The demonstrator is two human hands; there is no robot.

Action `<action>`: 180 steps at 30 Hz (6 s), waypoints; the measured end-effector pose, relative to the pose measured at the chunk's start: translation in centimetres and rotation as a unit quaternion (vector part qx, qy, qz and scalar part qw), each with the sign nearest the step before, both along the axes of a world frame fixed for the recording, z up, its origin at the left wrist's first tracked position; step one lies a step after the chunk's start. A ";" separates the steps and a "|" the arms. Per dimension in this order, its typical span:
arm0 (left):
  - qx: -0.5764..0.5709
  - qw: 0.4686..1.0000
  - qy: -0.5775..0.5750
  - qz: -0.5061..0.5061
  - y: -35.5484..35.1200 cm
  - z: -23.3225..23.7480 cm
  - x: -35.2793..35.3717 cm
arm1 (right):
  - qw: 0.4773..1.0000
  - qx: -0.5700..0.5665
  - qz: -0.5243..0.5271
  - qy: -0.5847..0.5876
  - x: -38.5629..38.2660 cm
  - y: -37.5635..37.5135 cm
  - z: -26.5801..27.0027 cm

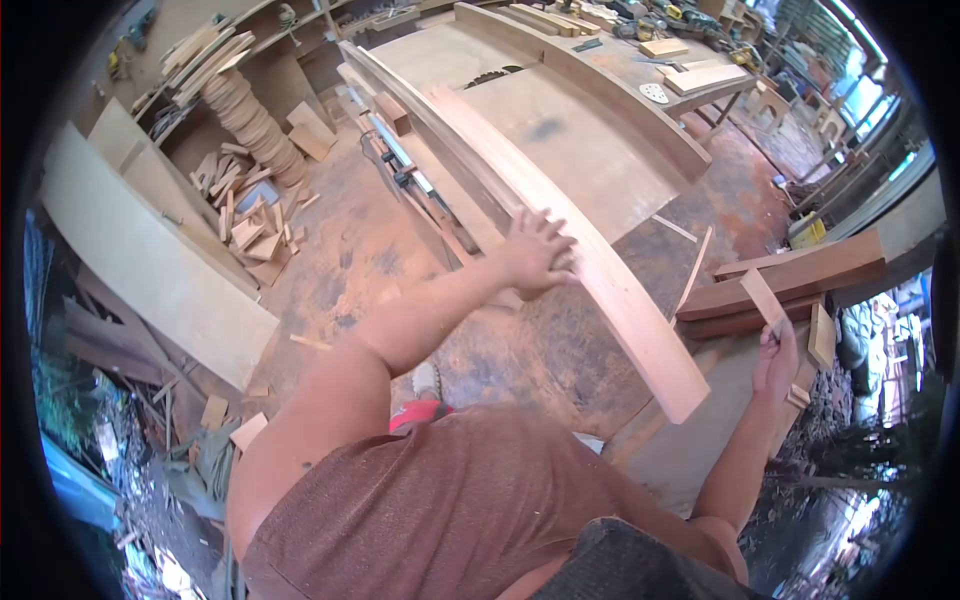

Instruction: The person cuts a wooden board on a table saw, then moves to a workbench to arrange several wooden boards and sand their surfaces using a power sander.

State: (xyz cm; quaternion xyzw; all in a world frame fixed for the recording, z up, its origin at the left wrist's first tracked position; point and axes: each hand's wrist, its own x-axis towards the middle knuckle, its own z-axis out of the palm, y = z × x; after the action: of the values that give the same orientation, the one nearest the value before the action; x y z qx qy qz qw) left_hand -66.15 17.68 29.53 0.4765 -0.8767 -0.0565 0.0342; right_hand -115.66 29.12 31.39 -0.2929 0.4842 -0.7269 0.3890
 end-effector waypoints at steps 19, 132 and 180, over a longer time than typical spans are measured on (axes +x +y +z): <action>0.086 0.905 0.371 -0.189 -15.9 -0.4 28.7 | 0.968 0.113 0.222 -0.023 40.7 -11.8 4.9; 0.515 0.821 -0.152 -0.195 -59.7 -3.3 33.9 | 0.713 0.100 0.128 0.682 55.3 -61.0 -10.7; 0.524 0.835 -0.123 -0.117 -60.7 -2.1 32.9 | 0.713 0.593 -0.125 0.352 21.7 -17.5 -12.1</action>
State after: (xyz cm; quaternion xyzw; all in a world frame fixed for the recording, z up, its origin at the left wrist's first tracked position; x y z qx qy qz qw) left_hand -33.28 -43.00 27.44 0.3200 -0.7624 -0.4518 -0.3351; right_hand -94.00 11.66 19.26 -0.1739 0.9501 -0.1762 0.1900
